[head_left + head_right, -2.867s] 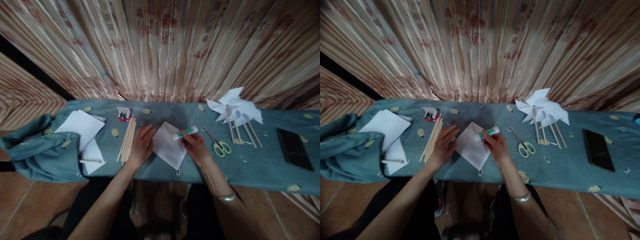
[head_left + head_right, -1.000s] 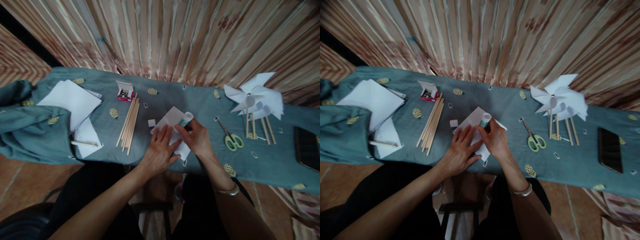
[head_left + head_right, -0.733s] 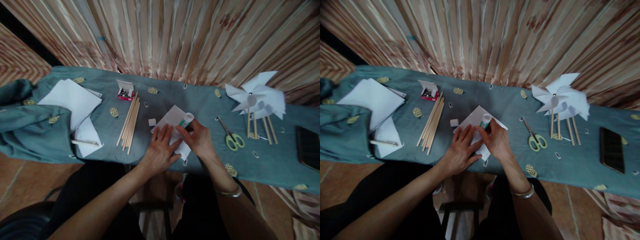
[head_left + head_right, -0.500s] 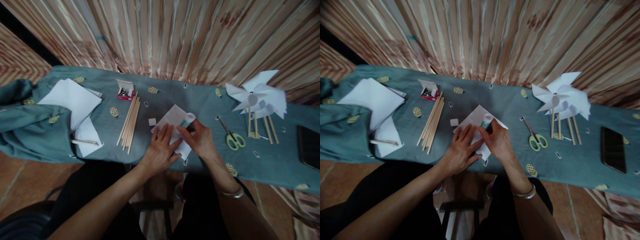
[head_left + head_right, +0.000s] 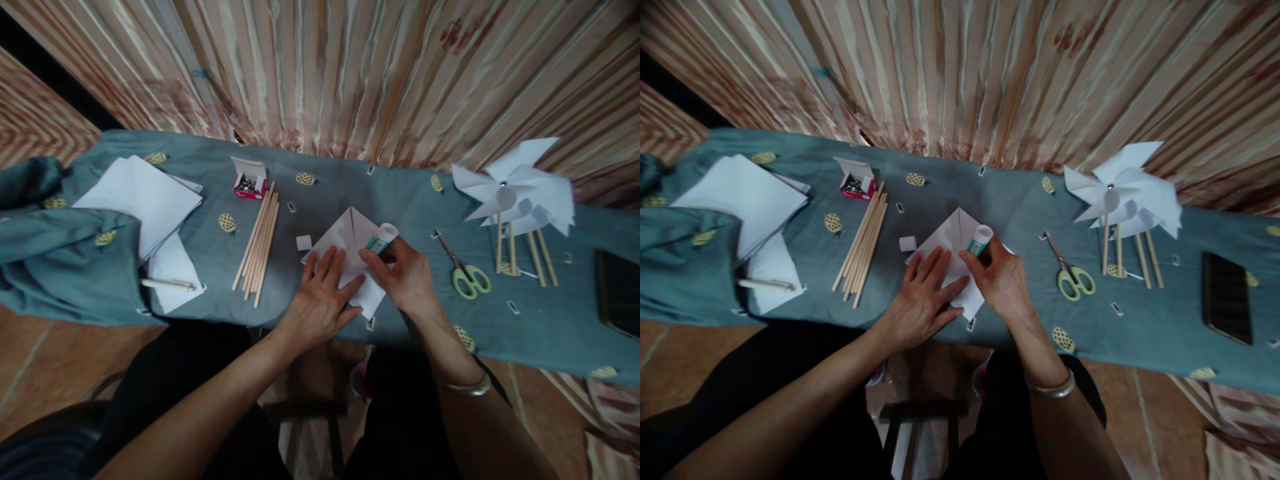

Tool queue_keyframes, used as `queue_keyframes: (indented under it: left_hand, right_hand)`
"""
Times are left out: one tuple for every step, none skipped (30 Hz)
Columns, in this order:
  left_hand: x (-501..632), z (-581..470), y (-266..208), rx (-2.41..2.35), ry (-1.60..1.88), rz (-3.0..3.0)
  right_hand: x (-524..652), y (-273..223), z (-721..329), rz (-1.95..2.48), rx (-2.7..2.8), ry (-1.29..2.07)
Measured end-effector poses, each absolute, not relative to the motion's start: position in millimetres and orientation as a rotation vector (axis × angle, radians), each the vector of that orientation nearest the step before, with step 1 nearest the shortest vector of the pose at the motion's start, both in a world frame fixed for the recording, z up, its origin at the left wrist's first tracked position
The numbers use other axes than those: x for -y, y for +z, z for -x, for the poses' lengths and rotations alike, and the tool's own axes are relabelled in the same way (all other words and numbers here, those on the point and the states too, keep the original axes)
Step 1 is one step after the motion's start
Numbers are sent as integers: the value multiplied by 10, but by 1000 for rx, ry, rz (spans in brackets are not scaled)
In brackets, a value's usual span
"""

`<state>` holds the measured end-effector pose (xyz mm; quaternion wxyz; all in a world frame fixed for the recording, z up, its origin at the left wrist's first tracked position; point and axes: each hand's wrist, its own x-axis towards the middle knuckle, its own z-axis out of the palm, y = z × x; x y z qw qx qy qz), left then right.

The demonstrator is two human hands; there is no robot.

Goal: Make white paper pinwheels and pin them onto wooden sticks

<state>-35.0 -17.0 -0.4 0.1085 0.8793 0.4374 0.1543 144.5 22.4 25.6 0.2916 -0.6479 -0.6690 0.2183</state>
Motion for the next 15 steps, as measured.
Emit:
queue_keyframes:
  left_hand:
    - [169, 350, -1, -1287, 450, -2587]
    - [168, 350, 0, -1285, 447, -2589]
    - [168, 351, -1, -1285, 444, -2590]
    - [168, 351, -4, -1284, 443, -2591]
    - [168, 351, -8, -1285, 445, -2593]
    - [169, 352, -12, -1285, 450, -2594]
    - [170, 352, -17, -1287, 454, -2595]
    - [172, 351, -21, -1286, 455, -2595]
    - [173, 351, -24, -1286, 454, -2597]
    - [174, 350, -26, -1285, 454, -2598]
    - [175, 350, -26, -1285, 451, -2599]
    - [176, 350, -25, -1287, 448, -2598]
    - [176, 349, -23, -1288, 447, -2598]
    - [177, 349, -21, -1291, 447, -2597]
    - [177, 348, -19, -1293, 447, -2596]
  right_hand:
    - [-225, 256, -1448, 1736, 1776, 581]
    - [-227, 255, -1450, 1744, 1769, 579]
    - [-229, 254, -1451, 1746, 1762, 578]
    - [-232, 252, -1452, 1745, 1757, 577]
    - [-235, 250, -1451, 1742, 1754, 575]
    - [-239, 247, -1451, 1740, 1754, 570]
    - [-242, 244, -1450, 1737, 1755, 563]
    - [-246, 241, -1449, 1734, 1756, 555]
    - [-250, 237, -1447, 1731, 1755, 546]
    - [-255, 232, -1446, 1728, 1754, 539]
    - [-260, 227, -1445, 1726, 1750, 533]
    - [-265, 222, -1444, 1723, 1746, 530]
    - [-271, 217, -1442, 1719, 1742, 527]
    - [-276, 212, -1440, 1716, 1739, 528]
    - [-281, 209, -1437, 1712, 1737, 531]
